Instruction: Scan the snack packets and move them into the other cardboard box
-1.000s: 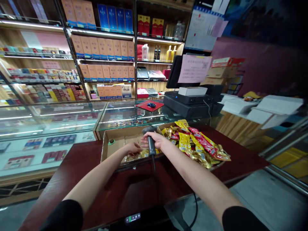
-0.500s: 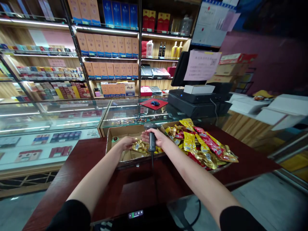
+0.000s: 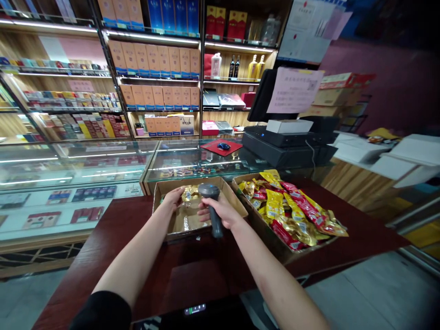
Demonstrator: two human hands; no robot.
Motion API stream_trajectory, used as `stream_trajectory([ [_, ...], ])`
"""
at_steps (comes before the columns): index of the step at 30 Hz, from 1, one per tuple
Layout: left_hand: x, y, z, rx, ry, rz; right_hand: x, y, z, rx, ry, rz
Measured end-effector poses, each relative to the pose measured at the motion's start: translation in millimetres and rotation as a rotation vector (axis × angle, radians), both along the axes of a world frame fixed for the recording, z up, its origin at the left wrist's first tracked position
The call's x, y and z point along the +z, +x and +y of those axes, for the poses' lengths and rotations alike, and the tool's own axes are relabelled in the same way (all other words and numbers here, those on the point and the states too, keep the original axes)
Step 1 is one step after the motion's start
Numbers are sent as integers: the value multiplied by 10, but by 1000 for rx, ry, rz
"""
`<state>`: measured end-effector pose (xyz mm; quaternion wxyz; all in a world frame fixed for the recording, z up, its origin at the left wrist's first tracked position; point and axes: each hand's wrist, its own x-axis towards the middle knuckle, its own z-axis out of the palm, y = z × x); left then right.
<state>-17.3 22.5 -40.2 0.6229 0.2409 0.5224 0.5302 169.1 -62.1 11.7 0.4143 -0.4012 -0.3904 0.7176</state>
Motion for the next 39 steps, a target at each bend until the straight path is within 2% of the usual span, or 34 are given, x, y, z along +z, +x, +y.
stream_trajectory([
  [3, 3, 4, 37, 17, 38, -78, -47, -65, 72, -100, -31, 11],
  [6, -1, -8, 57, -76, 94, -141, -50, -61, 168, -163, -53, -29],
  [9, -14, -9, 31, -225, 84, -140, -15, -7, 233, -119, -16, -93],
  [13, 0, 24, -51, -419, 113, -142, 57, 53, 270, -44, 17, -35],
  [17, 34, 52, -89, -496, 132, -165, 105, 28, 310, -48, 6, -14],
  [21, 15, 52, -57, -420, 112, -137, 118, -22, 347, -61, 38, -132],
  [25, -33, 46, -22, -238, 128, -29, 184, -20, 283, -166, 89, -259],
  [27, -51, 43, -12, -169, 152, 11, 225, -11, 175, -180, 91, -235],
  [29, -65, 43, -5, -135, 187, 51, 232, -16, 19, -123, 87, -161],
  [31, -79, 47, 2, -118, 221, 100, 183, -45, -159, -82, 108, -127],
  [34, -99, 58, 9, -118, 261, 144, 20, -134, -388, -124, 158, -172],
  [39, -80, 84, -8, -133, 293, 164, -236, -291, -486, -131, 224, -292],
])
